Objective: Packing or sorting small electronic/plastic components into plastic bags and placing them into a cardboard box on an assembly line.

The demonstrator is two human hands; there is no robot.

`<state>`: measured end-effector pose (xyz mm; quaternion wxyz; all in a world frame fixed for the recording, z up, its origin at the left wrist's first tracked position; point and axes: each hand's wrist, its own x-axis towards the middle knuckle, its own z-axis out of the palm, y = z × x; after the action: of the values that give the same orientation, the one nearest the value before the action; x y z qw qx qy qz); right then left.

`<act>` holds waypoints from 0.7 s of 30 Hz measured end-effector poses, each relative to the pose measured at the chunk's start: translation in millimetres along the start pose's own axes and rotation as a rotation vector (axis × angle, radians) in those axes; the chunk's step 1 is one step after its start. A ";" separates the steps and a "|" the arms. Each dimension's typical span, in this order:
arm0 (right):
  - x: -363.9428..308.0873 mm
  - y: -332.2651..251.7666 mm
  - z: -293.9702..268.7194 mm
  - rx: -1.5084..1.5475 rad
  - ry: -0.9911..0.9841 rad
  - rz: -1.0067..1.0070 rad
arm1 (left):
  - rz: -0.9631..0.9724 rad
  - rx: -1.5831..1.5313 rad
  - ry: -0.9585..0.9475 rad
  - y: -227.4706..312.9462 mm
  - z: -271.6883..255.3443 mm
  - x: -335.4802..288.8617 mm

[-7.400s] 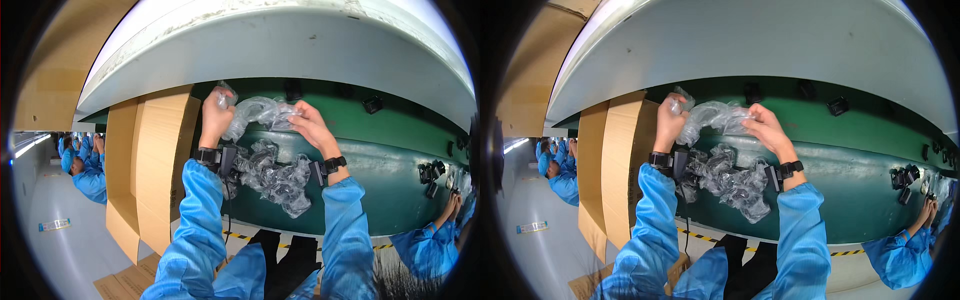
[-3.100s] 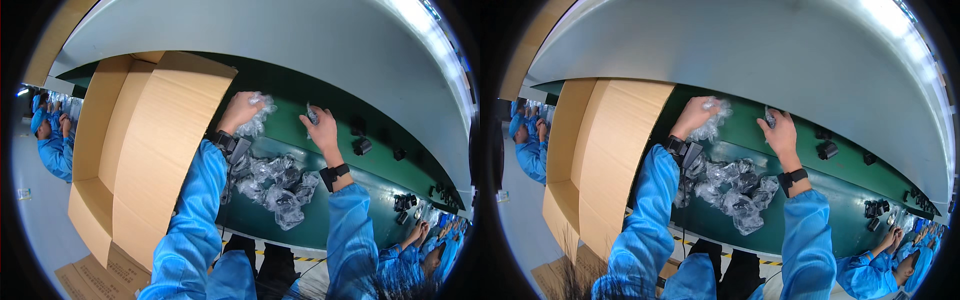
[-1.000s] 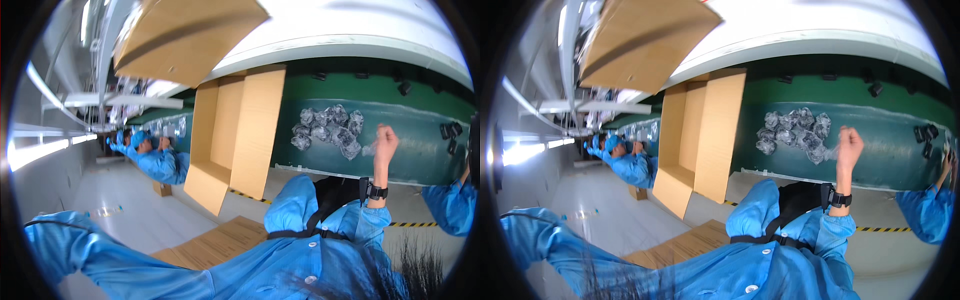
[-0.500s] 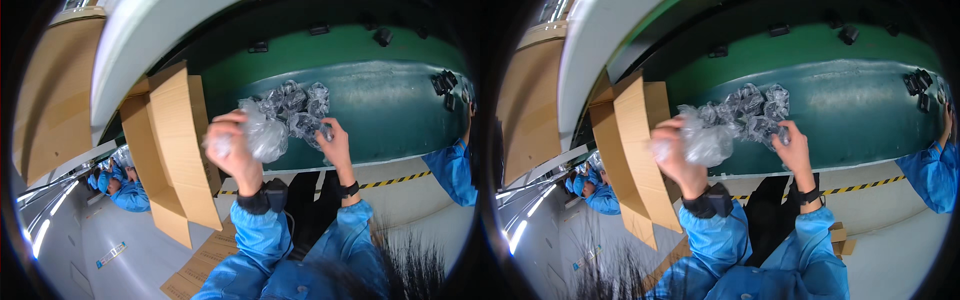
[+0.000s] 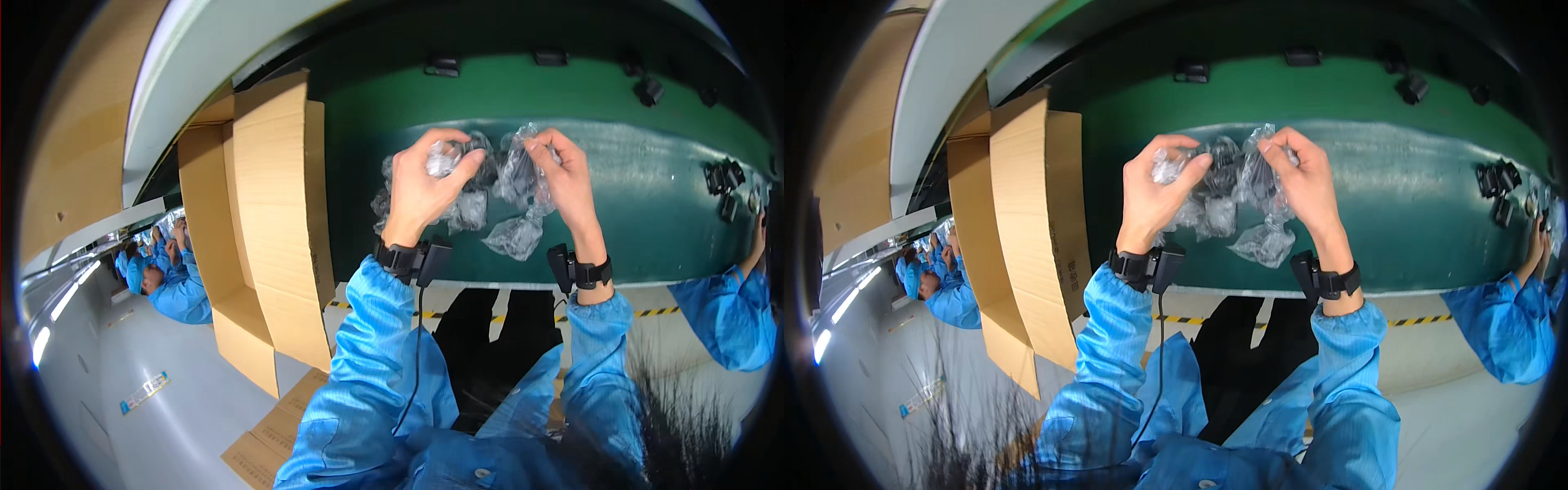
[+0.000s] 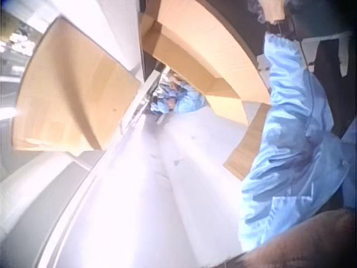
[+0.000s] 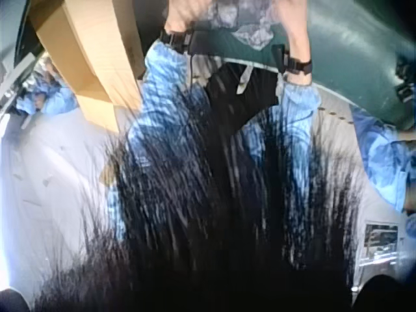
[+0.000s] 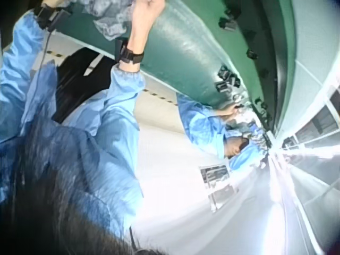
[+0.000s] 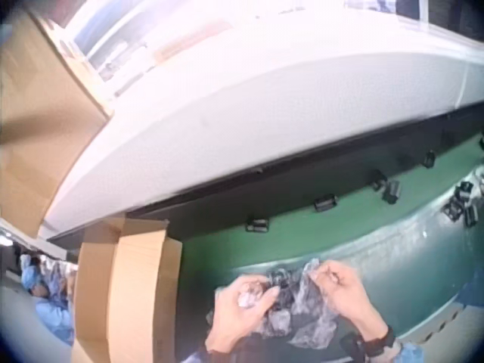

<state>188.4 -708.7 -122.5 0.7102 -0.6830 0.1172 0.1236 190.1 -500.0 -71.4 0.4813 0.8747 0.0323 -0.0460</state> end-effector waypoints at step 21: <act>62.1 19.6 -31.2 -0.709 -0.235 -0.279 | 0.311 0.328 0.346 -49.6 -15.3 156.6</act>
<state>240.4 -738.2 -163.0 0.4491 -0.8764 -0.1085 0.1360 341.5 -458.6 -122.3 0.3220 0.9303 -0.0287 0.1736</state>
